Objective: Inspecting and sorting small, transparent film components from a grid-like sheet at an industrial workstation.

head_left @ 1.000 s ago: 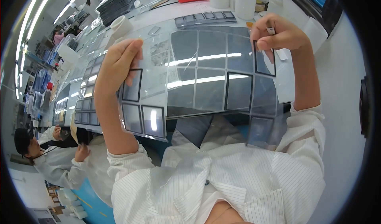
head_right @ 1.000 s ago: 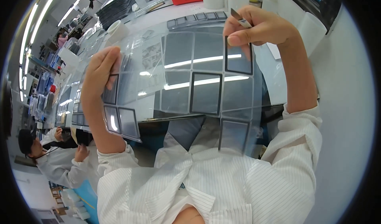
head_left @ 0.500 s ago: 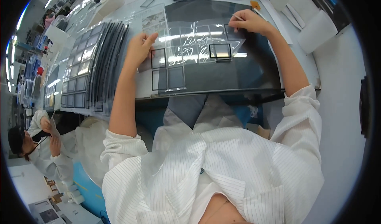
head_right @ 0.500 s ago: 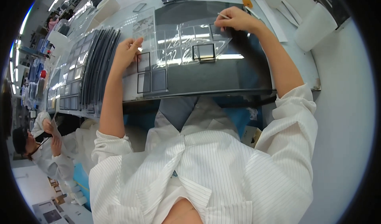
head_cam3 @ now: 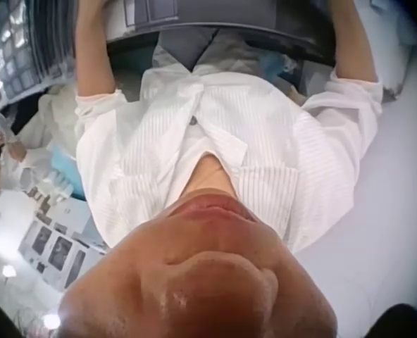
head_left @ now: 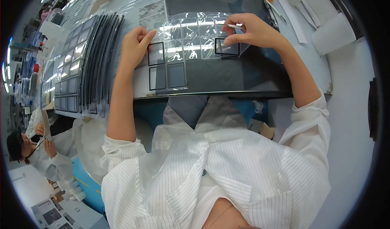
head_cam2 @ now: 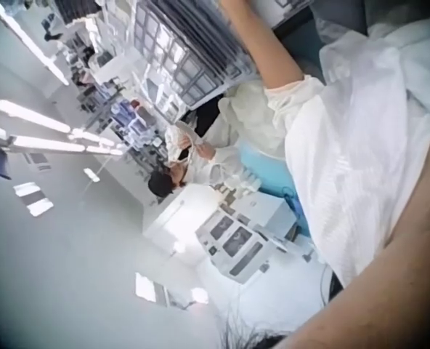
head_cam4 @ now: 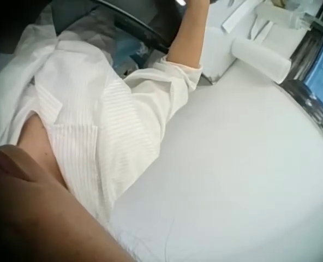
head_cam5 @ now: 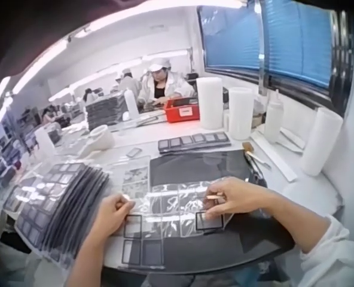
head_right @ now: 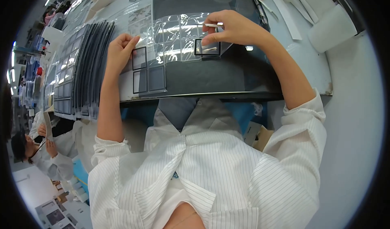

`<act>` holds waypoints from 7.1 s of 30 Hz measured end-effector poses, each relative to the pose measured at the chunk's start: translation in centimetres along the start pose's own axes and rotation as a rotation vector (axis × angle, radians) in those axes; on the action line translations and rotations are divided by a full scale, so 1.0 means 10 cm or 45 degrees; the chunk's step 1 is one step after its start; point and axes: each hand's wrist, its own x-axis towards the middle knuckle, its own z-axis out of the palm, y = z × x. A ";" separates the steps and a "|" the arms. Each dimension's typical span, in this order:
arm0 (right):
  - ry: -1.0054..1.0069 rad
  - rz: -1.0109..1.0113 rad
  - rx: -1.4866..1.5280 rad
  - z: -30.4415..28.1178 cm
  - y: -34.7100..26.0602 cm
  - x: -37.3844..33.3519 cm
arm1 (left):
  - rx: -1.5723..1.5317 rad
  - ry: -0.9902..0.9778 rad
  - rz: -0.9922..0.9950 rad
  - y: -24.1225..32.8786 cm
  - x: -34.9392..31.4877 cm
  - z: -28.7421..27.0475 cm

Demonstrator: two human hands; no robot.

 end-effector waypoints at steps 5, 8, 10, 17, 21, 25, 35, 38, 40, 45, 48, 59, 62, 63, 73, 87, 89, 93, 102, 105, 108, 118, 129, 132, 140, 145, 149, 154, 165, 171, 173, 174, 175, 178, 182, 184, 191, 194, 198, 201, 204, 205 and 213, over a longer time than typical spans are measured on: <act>-0.095 0.064 0.036 -0.04 -0.06 -0.04 | 0.052 0.027 -0.005 0.02 -0.02 0.00; -0.170 0.024 0.142 -0.13 -0.07 -0.06 | 0.038 0.049 -0.034 0.03 -0.05 -0.01; -0.486 -0.133 0.256 -0.27 -0.06 -0.09 | 0.068 0.069 -0.035 0.02 -0.06 -0.02; -0.538 0.065 0.388 -0.37 0.05 -0.17 | 0.007 0.083 -0.023 -0.01 -0.04 0.01; -0.032 0.220 0.432 -0.36 0.02 -0.12 | 0.070 0.091 -0.027 0.01 -0.04 -0.02; -0.095 0.399 0.310 -0.39 -0.12 -0.11 | 0.265 0.132 -0.020 -0.03 -0.02 -0.11; -0.066 -0.096 -0.231 0.02 -0.37 -0.72 | 0.033 0.103 0.376 0.56 -0.93 0.46; -0.042 -0.086 -0.353 0.21 -0.53 -1.00 | -0.131 -0.326 0.288 0.74 -1.40 0.65; 0.076 -0.073 -0.482 0.30 -0.52 -1.08 | -0.272 -0.510 0.182 0.71 -1.55 0.80; 0.146 -0.135 -0.624 0.41 -0.54 -1.14 | -0.357 -0.691 0.099 0.68 -1.61 0.96; 0.188 -0.188 -0.535 0.45 -0.60 -1.10 | -0.401 -0.681 0.057 0.70 -1.63 0.96; 0.263 -0.423 -0.532 0.60 -0.59 -1.06 | -0.432 -0.777 0.056 0.63 -1.60 0.95; 0.236 -0.400 -0.538 0.54 -0.66 -1.05 | -0.445 -0.766 0.081 0.63 -1.61 0.95; 0.178 -0.386 -0.543 0.52 -0.68 -1.05 | -0.413 -0.767 0.090 0.63 -1.61 0.94; 0.180 -0.312 -0.621 0.51 -0.73 -1.06 | -0.460 -0.740 -0.004 0.55 -1.61 0.97; 0.165 -0.269 -0.686 0.54 -0.65 -1.09 | -0.445 -0.814 -0.123 0.53 -1.65 0.98; 0.180 -0.295 -0.640 0.52 -0.64 -1.11 | -0.436 -0.808 -0.129 0.53 -1.66 0.98; 0.183 -0.260 -0.617 0.50 -0.63 -1.11 | -0.443 -0.798 -0.113 0.54 -1.67 0.98; 0.448 0.023 -0.698 0.24 -0.50 -1.09 | -0.025 -0.277 0.561 0.75 -1.52 1.08; 0.373 0.026 -0.633 0.23 -0.51 -1.11 | 0.339 -0.060 1.007 0.76 -1.24 1.24; 0.309 -0.019 -0.540 0.24 -0.51 -1.17 | 0.573 -0.043 1.186 0.75 -1.08 1.33; 0.320 -0.085 -0.590 0.42 -0.56 -1.25 | 0.741 -0.079 1.343 0.79 -1.00 1.34; 0.493 -0.314 -0.688 0.47 -0.62 -1.29 | 0.204 0.054 0.911 0.82 -1.25 1.31; 0.424 -0.331 -0.509 0.45 -0.65 -1.37 | -0.188 -0.171 0.233 0.83 -1.51 1.22; 0.189 -0.145 -0.289 0.49 -0.86 -1.58 | -1.173 -0.516 -0.331 0.84 -1.62 1.41; 0.333 0.163 -0.258 0.40 -1.00 -1.54 | -1.175 -0.553 -0.256 0.77 -1.55 1.46; 0.516 0.227 -0.300 0.52 -0.93 -1.56 | -1.071 -0.679 -0.323 0.76 -1.57 1.38; 0.367 0.113 -0.291 0.58 -0.96 -1.59 | -0.999 -0.762 -0.331 0.73 -1.58 1.34; 0.328 0.025 -0.325 0.64 -0.96 -1.48 | -0.915 -0.884 -0.359 0.71 -1.52 1.24; 0.296 0.021 -0.338 0.64 -1.00 -1.44 | -0.932 -0.877 -0.365 0.72 -1.52 1.24; 0.294 0.025 -0.334 0.65 -1.01 -1.41 | -0.969 -0.885 -0.392 0.73 -1.52 1.25; 0.277 0.026 -0.357 0.66 -1.02 -1.38 | -0.969 -0.892 -0.392 0.73 -1.52 1.25; 0.260 0.022 -0.379 0.67 -1.02 -1.37 | -0.935 -0.889 -0.374 0.72 -1.51 1.24; 0.232 0.066 -0.375 0.64 -1.06 -1.38 | -0.915 -0.893 -0.359 0.71 -1.51 1.25; 0.216 0.056 -0.414 0.59 -1.05 -1.41 | -0.886 -0.907 -0.325 0.74 -1.50 1.24; 0.180 0.108 -0.384 0.57 -1.06 -1.42 | -0.912 -0.902 -0.349 0.75 -1.51 1.24; 0.139 0.083 -0.400 0.56 -1.12 -1.37 | -0.954 -0.915 -0.386 0.77 -1.52 1.25; 0.028 0.142 -0.451 0.54 -1.11 -1.37 | -0.962 -0.924 -0.359 0.73 -1.51 1.27; -0.131 0.267 -0.706 0.29 -1.00 -1.60 | -0.948 -0.899 -0.374 0.72 -1.49 1.23; -0.050 0.370 -0.776 0.14 -0.97 -1.73 | -0.940 -0.940 -0.371 0.78 -1.53 1.16; 0.262 0.458 -0.457 0.12 -0.95 -1.57 | -0.880 -1.038 -0.276 0.79 -1.50 1.09; 0.415 0.543 -0.225 0.15 -0.97 -1.50 | -0.887 -1.074 -0.253 0.78 -1.49 1.05; 0.164 0.336 0.240 0.13 -0.97 -0.82 | -1.010 -0.472 -0.159 0.95 -1.16 0.69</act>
